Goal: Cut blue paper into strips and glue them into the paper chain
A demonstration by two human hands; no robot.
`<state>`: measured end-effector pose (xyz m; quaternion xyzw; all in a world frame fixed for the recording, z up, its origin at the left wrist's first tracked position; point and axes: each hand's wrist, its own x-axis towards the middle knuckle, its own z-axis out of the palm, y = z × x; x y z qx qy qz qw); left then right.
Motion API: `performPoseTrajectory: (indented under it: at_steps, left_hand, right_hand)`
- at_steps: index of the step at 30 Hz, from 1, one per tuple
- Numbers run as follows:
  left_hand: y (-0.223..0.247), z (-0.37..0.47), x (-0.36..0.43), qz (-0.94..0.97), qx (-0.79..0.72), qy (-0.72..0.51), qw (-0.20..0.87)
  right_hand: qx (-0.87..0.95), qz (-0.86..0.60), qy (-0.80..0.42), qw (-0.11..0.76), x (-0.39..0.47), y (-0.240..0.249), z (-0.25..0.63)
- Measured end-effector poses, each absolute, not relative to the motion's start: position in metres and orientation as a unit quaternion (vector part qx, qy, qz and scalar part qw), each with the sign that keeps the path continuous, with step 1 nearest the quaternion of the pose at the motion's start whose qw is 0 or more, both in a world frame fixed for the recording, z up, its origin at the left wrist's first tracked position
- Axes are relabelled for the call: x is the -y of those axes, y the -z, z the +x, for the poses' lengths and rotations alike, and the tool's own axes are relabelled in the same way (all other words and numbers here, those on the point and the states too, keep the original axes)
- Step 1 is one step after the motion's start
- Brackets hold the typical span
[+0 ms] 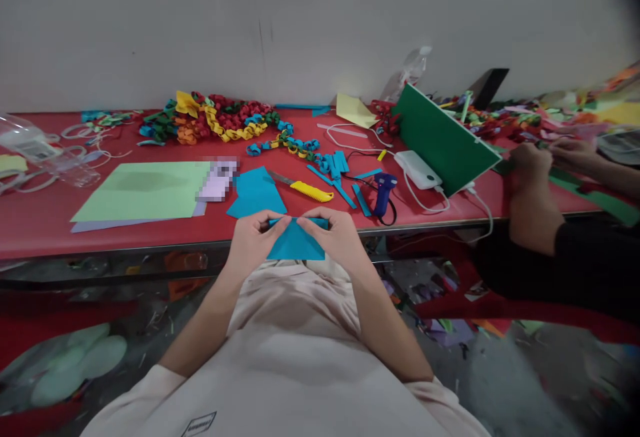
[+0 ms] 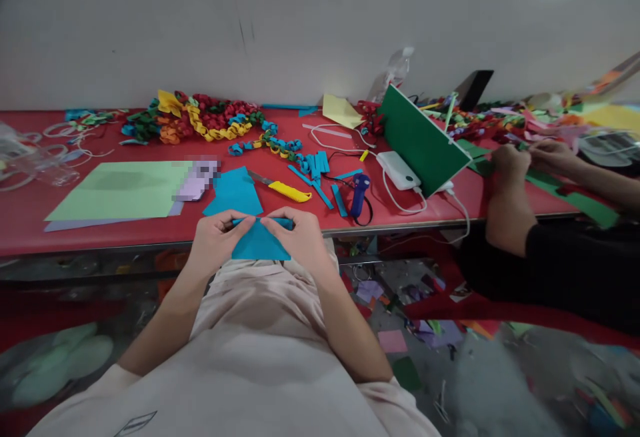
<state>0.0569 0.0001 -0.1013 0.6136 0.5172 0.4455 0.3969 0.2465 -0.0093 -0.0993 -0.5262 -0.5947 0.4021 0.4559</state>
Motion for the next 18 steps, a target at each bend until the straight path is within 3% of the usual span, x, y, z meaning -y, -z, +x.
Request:
performPoseTrajectory:
  at_steps: [6, 13, 18]
  left_hand:
    - [0.095, 0.045, 0.01, 0.661, -0.502, -0.419, 0.369]
    - [0.083, 0.024, 0.018, 0.83, -0.326, -0.327, 0.314]
    - [0.087, 0.042, 0.019, 0.789, -0.357, -0.412, 0.283]
  right_hand:
    - [0.598, -0.516, -0.407, 0.458, 0.013, 0.097, 0.257]
    - [0.558, -0.52, -0.429, 0.484, 0.021, 0.096, 0.268]
    - [0.565, -0.509, -0.42, 0.496, 0.019, 0.094, 0.258]
